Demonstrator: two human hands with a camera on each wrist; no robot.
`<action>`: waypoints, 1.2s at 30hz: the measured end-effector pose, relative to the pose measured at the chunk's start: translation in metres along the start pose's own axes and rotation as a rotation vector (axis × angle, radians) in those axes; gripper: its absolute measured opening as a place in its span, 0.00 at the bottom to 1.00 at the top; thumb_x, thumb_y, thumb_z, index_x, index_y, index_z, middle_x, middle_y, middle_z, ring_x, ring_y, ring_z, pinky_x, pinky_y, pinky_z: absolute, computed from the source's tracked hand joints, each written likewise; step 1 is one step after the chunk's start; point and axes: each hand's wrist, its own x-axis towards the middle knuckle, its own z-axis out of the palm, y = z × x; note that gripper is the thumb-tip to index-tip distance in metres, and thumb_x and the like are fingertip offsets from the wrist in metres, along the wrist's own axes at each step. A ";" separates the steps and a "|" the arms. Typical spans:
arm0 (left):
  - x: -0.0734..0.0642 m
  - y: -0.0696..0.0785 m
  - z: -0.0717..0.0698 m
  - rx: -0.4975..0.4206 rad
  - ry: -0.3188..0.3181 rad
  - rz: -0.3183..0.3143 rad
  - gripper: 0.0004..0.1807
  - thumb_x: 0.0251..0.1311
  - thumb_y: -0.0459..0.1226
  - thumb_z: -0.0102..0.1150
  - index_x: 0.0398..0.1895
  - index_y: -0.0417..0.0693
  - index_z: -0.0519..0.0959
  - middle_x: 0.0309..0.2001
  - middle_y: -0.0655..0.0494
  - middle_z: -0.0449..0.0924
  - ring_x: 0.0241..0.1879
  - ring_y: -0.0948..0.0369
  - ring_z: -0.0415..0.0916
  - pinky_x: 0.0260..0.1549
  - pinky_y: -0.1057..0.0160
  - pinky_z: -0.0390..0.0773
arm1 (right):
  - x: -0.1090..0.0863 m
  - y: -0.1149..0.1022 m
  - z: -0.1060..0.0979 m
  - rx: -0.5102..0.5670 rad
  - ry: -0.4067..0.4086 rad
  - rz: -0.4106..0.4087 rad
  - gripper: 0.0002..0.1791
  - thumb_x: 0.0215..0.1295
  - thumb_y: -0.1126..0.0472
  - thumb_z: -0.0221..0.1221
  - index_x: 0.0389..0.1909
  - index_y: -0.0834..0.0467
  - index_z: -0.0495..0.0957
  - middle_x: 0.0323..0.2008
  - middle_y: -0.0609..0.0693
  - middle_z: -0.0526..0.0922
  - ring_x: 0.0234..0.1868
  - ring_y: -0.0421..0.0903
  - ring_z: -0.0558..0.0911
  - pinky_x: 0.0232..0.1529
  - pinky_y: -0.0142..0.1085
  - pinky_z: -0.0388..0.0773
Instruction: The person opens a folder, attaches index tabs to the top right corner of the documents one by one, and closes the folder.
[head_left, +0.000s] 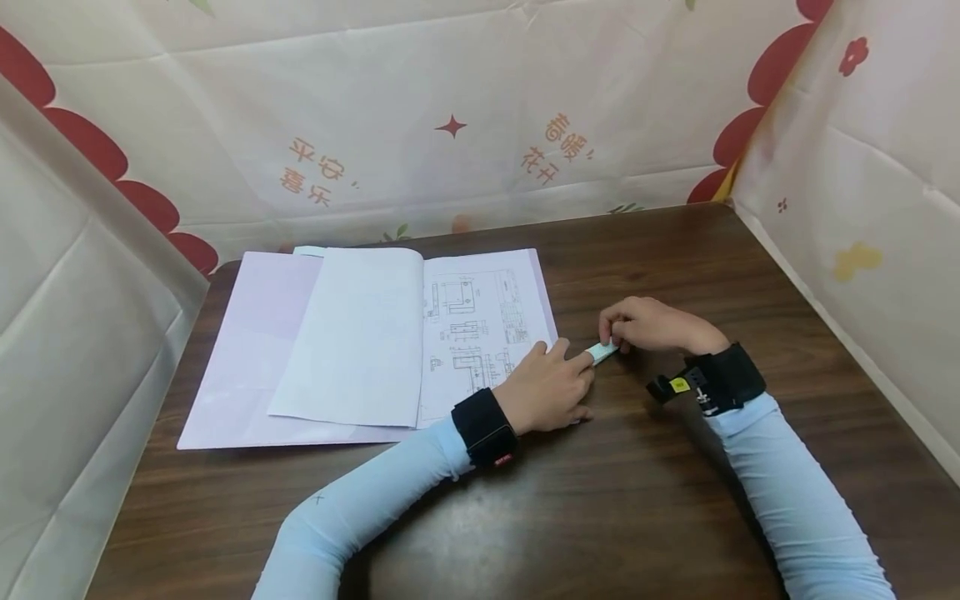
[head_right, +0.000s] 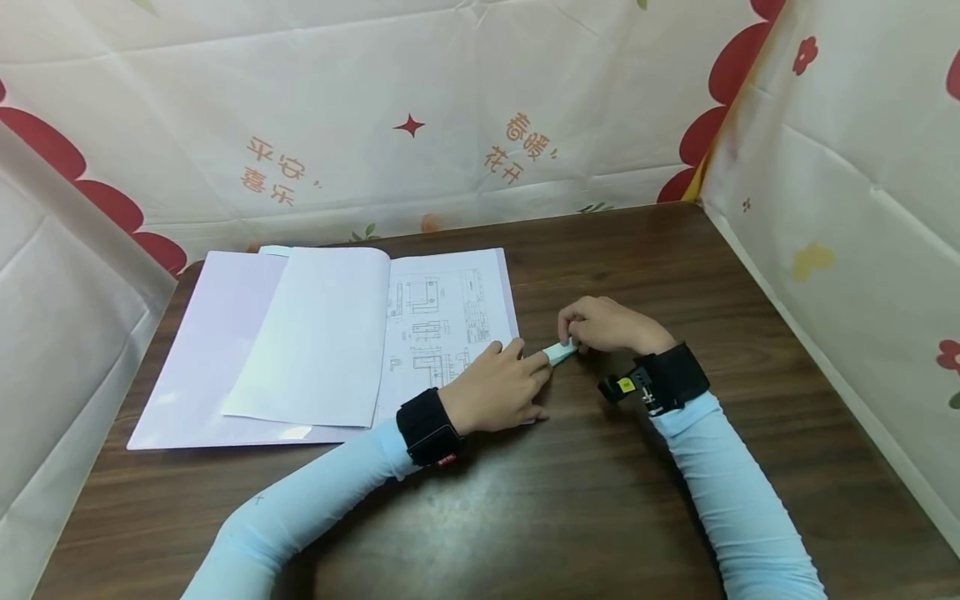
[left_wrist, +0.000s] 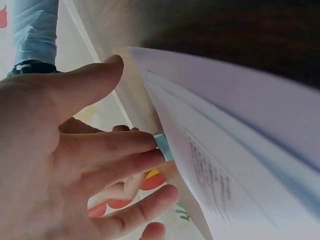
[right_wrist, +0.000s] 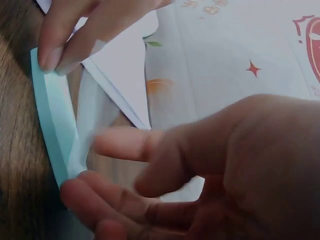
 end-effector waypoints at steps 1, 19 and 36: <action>0.001 0.000 0.000 -0.008 -0.006 -0.002 0.29 0.69 0.68 0.49 0.53 0.60 0.81 0.56 0.66 0.75 0.47 0.59 0.71 0.38 0.62 0.70 | 0.000 0.000 0.000 -0.003 0.000 -0.003 0.16 0.74 0.68 0.46 0.35 0.58 0.83 0.32 0.53 0.83 0.32 0.48 0.79 0.36 0.39 0.76; 0.004 0.001 -0.003 -0.055 -0.077 0.005 0.29 0.69 0.67 0.51 0.56 0.60 0.82 0.58 0.65 0.75 0.49 0.58 0.71 0.41 0.62 0.73 | 0.000 0.005 0.007 -0.164 0.062 -0.085 0.07 0.64 0.65 0.67 0.39 0.50 0.84 0.32 0.48 0.81 0.32 0.46 0.76 0.34 0.39 0.71; 0.003 -0.001 -0.003 -0.055 -0.068 0.009 0.31 0.67 0.68 0.53 0.58 0.59 0.83 0.65 0.63 0.74 0.51 0.57 0.71 0.42 0.61 0.74 | 0.007 0.006 0.008 -0.170 0.129 -0.073 0.04 0.60 0.63 0.71 0.32 0.53 0.84 0.30 0.49 0.82 0.30 0.45 0.75 0.34 0.38 0.73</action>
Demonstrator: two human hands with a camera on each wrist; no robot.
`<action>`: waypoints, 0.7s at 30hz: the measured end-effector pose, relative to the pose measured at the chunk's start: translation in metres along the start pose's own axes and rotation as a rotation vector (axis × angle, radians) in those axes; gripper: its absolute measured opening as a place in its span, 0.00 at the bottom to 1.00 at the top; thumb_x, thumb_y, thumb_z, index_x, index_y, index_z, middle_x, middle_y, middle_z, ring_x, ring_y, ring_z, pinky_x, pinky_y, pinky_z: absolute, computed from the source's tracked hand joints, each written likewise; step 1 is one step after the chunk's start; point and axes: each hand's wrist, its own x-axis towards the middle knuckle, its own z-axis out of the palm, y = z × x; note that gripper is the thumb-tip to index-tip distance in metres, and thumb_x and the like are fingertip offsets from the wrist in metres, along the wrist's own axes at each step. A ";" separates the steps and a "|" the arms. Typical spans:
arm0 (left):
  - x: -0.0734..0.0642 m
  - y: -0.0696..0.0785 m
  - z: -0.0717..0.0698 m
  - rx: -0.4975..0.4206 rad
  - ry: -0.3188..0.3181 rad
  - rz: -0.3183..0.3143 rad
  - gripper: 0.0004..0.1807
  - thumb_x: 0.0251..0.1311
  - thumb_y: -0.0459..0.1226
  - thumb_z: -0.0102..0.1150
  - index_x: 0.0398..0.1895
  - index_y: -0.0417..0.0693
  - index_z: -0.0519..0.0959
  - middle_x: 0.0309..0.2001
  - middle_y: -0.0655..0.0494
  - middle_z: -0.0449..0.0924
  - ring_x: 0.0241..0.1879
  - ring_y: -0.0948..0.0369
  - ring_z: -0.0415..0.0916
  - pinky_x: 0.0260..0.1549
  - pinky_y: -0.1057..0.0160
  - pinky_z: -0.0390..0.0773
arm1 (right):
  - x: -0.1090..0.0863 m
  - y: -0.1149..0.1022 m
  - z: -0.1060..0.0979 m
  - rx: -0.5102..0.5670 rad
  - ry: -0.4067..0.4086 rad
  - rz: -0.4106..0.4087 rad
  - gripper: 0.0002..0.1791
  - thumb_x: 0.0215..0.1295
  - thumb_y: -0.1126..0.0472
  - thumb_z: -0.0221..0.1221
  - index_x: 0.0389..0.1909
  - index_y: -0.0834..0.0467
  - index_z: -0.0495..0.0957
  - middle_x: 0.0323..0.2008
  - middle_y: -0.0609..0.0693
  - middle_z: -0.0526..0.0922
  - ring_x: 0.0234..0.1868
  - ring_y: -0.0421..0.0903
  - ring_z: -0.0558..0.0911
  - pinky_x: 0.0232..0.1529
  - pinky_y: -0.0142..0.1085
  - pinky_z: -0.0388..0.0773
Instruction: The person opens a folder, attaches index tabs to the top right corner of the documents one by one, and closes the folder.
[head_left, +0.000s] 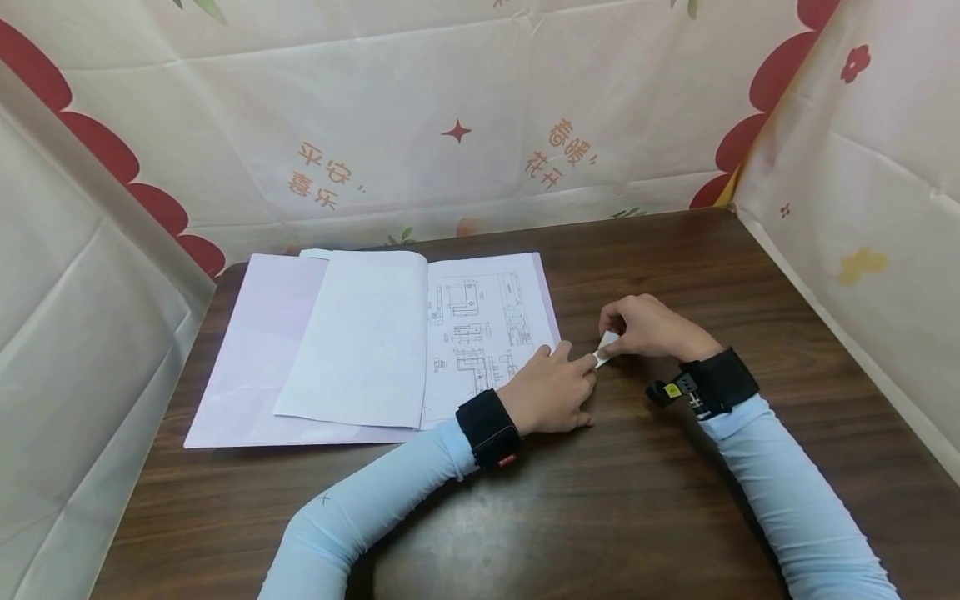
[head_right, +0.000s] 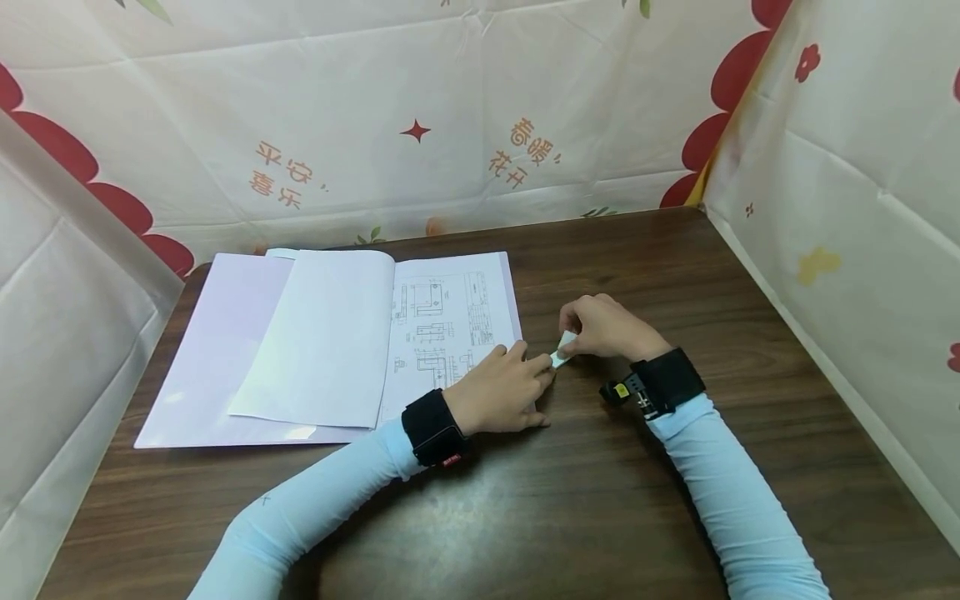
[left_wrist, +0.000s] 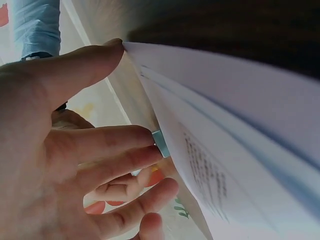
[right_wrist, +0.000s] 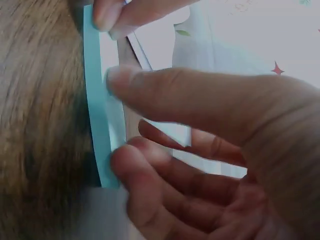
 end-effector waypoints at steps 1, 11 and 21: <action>0.000 0.000 0.000 0.000 0.001 0.002 0.31 0.67 0.68 0.53 0.57 0.59 0.83 0.64 0.63 0.74 0.51 0.57 0.71 0.42 0.61 0.74 | 0.000 0.000 0.000 0.012 -0.013 -0.001 0.04 0.61 0.65 0.69 0.33 0.53 0.84 0.30 0.49 0.82 0.30 0.45 0.76 0.33 0.38 0.74; 0.003 0.001 0.003 0.005 0.022 0.001 0.30 0.66 0.69 0.54 0.53 0.59 0.84 0.59 0.63 0.76 0.49 0.57 0.71 0.40 0.61 0.73 | -0.001 0.001 -0.003 0.010 0.028 0.066 0.05 0.59 0.61 0.72 0.28 0.55 0.85 0.30 0.51 0.82 0.29 0.47 0.75 0.32 0.39 0.73; 0.004 0.004 0.003 0.007 0.022 -0.003 0.29 0.66 0.67 0.55 0.53 0.58 0.85 0.59 0.62 0.77 0.47 0.57 0.72 0.37 0.62 0.75 | -0.001 0.023 -0.011 0.032 0.058 0.099 0.04 0.62 0.64 0.71 0.29 0.56 0.86 0.29 0.51 0.84 0.28 0.47 0.77 0.31 0.38 0.73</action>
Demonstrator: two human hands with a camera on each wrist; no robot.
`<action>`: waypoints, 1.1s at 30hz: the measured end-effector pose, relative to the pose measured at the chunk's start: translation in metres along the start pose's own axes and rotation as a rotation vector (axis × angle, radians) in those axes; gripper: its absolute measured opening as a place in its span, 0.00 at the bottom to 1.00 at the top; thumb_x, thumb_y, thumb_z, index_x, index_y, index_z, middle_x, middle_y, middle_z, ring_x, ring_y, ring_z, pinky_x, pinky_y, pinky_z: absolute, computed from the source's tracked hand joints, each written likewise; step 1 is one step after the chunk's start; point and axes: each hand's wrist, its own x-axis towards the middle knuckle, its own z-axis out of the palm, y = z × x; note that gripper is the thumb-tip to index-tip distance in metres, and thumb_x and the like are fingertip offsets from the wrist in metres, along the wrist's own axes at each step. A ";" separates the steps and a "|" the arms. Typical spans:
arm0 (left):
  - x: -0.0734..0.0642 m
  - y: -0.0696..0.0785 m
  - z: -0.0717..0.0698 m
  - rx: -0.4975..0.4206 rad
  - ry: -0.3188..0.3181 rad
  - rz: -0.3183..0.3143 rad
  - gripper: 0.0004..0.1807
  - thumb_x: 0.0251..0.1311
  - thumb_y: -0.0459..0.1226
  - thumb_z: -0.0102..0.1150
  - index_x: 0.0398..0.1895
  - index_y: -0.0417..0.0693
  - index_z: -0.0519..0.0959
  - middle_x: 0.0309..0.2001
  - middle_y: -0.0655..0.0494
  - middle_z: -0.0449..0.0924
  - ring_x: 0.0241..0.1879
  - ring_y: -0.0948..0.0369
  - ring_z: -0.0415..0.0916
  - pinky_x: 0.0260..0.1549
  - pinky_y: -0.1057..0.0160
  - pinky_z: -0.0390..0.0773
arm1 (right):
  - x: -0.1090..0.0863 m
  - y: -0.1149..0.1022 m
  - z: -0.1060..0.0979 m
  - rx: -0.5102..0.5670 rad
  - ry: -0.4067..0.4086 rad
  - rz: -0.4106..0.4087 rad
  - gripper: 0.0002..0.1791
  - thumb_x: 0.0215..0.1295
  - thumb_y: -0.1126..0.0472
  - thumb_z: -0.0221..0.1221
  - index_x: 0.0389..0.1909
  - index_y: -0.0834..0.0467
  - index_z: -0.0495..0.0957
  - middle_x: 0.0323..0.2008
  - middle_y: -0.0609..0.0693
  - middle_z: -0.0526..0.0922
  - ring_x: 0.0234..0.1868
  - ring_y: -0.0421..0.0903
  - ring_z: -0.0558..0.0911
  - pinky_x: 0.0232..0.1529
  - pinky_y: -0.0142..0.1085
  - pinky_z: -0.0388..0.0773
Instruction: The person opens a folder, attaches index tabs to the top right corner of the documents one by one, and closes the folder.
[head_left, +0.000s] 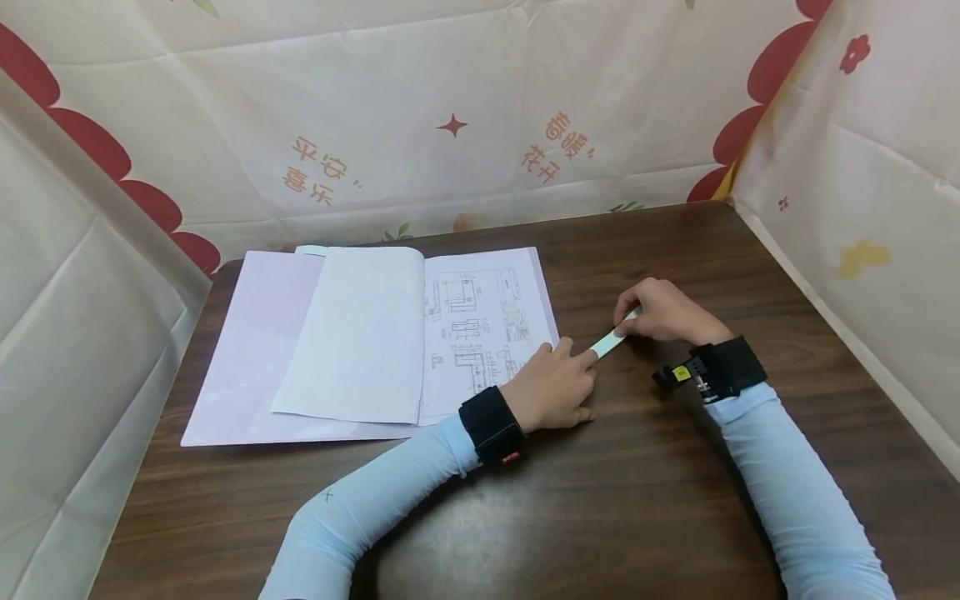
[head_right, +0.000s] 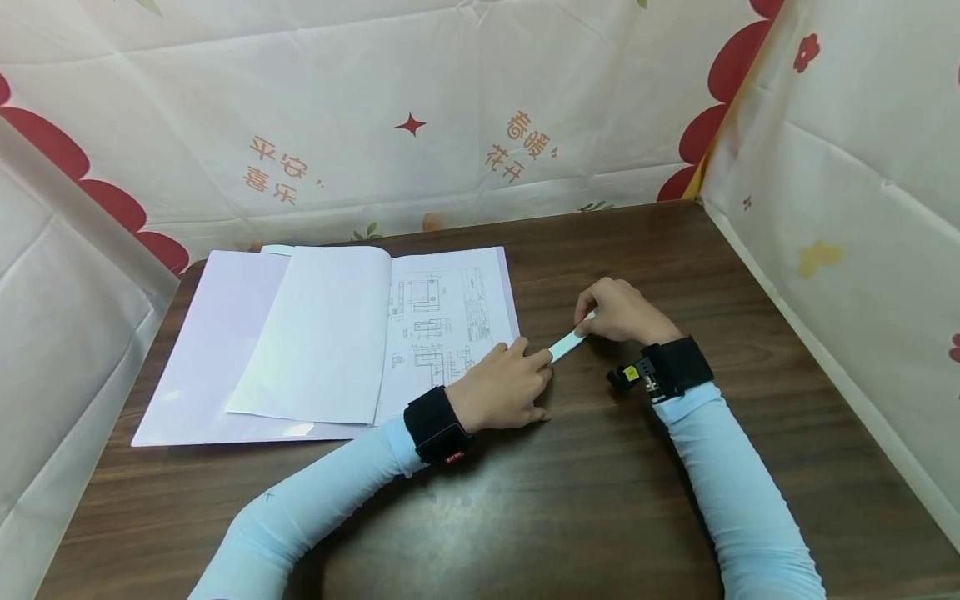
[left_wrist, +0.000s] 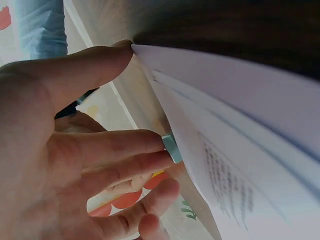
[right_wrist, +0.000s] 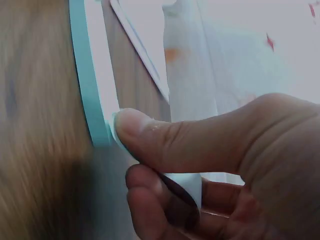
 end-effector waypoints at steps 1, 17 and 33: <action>0.000 -0.001 0.000 -0.006 -0.006 -0.002 0.29 0.66 0.67 0.55 0.54 0.57 0.85 0.60 0.61 0.77 0.47 0.57 0.72 0.38 0.62 0.75 | 0.000 0.004 -0.002 0.013 0.014 0.016 0.04 0.63 0.64 0.70 0.29 0.56 0.86 0.28 0.51 0.84 0.28 0.46 0.78 0.30 0.38 0.75; -0.046 -0.042 0.009 -0.236 -0.010 -0.100 0.37 0.70 0.65 0.52 0.73 0.55 0.71 0.72 0.52 0.70 0.65 0.53 0.72 0.60 0.49 0.77 | 0.066 -0.025 0.012 0.259 0.115 -0.065 0.05 0.67 0.58 0.68 0.41 0.54 0.88 0.42 0.53 0.88 0.37 0.48 0.87 0.40 0.38 0.82; -0.073 -0.062 0.024 -0.300 -0.053 -0.252 0.29 0.68 0.59 0.60 0.63 0.52 0.80 0.58 0.51 0.80 0.54 0.51 0.76 0.54 0.46 0.78 | 0.184 -0.051 0.024 0.351 0.181 0.208 0.08 0.71 0.63 0.63 0.46 0.60 0.87 0.55 0.59 0.81 0.48 0.56 0.81 0.53 0.43 0.80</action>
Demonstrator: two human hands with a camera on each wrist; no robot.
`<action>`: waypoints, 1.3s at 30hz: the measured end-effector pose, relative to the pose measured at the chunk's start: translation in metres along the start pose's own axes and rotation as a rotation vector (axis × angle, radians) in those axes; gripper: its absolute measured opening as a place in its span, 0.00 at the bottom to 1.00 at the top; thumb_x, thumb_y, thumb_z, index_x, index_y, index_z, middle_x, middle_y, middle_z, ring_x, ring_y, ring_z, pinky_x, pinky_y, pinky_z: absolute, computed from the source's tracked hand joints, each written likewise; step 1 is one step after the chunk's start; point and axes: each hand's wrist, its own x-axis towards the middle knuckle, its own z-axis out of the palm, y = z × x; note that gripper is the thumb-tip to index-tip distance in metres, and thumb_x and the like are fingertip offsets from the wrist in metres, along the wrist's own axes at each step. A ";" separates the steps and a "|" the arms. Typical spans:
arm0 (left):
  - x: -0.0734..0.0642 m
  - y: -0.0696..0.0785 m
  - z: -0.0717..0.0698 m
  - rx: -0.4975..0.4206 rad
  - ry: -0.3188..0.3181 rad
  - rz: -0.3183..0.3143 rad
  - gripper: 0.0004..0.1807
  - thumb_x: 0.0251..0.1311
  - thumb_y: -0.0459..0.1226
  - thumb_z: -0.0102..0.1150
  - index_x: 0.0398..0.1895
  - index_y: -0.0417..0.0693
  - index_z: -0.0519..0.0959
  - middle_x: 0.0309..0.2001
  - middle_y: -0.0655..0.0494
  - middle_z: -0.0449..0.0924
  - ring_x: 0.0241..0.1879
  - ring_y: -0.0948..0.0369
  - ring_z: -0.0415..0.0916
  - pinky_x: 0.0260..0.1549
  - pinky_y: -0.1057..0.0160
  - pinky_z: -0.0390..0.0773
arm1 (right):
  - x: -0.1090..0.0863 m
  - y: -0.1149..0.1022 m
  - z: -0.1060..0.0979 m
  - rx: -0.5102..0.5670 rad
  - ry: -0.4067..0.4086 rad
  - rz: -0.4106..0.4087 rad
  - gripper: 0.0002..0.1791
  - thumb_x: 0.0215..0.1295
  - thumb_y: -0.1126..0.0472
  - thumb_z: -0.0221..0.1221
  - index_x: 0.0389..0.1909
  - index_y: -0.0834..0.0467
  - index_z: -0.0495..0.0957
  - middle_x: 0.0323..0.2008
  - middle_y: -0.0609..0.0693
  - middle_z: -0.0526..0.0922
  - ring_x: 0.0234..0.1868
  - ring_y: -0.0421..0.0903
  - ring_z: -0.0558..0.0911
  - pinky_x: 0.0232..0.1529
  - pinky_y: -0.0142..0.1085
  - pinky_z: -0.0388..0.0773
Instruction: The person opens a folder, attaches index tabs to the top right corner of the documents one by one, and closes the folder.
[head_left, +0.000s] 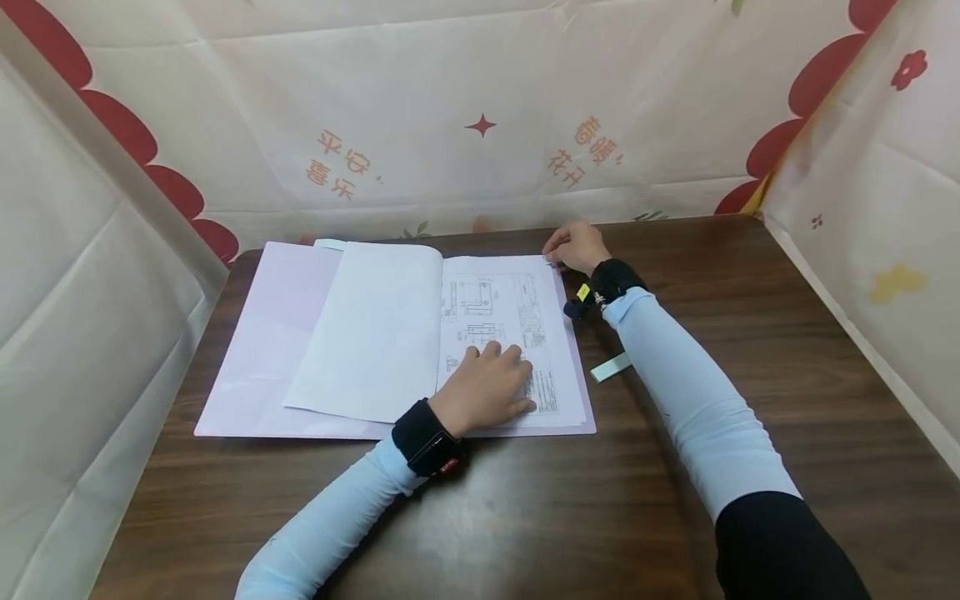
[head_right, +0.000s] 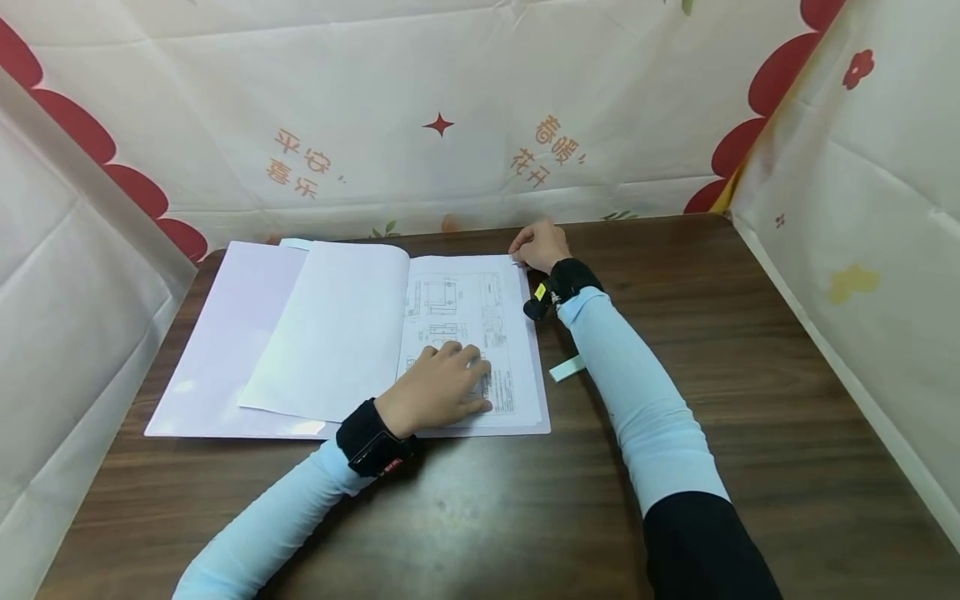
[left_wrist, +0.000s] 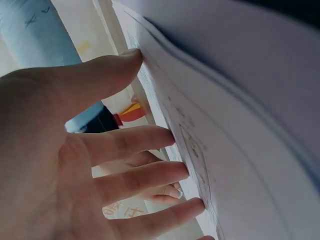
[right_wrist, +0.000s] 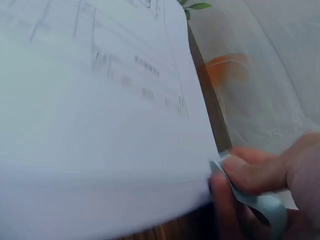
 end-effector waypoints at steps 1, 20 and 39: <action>0.001 0.001 0.001 0.005 -0.004 -0.001 0.29 0.68 0.59 0.60 0.63 0.52 0.79 0.58 0.51 0.80 0.55 0.51 0.76 0.54 0.45 0.78 | 0.001 0.000 0.001 -0.017 0.010 0.011 0.08 0.70 0.63 0.63 0.46 0.60 0.87 0.56 0.60 0.80 0.50 0.57 0.80 0.55 0.46 0.78; 0.001 0.000 0.006 0.058 0.005 0.003 0.31 0.67 0.60 0.61 0.65 0.52 0.79 0.60 0.52 0.80 0.56 0.51 0.76 0.52 0.47 0.80 | 0.000 -0.005 0.015 -0.093 0.098 0.095 0.11 0.67 0.55 0.66 0.44 0.57 0.88 0.53 0.57 0.84 0.54 0.59 0.78 0.61 0.57 0.67; -0.001 -0.003 0.006 0.033 0.001 -0.014 0.31 0.66 0.60 0.62 0.66 0.54 0.78 0.63 0.53 0.79 0.59 0.51 0.75 0.55 0.48 0.78 | 0.028 -0.011 -0.003 -0.433 0.012 0.324 0.53 0.47 0.30 0.74 0.65 0.62 0.75 0.57 0.63 0.81 0.51 0.60 0.76 0.49 0.50 0.72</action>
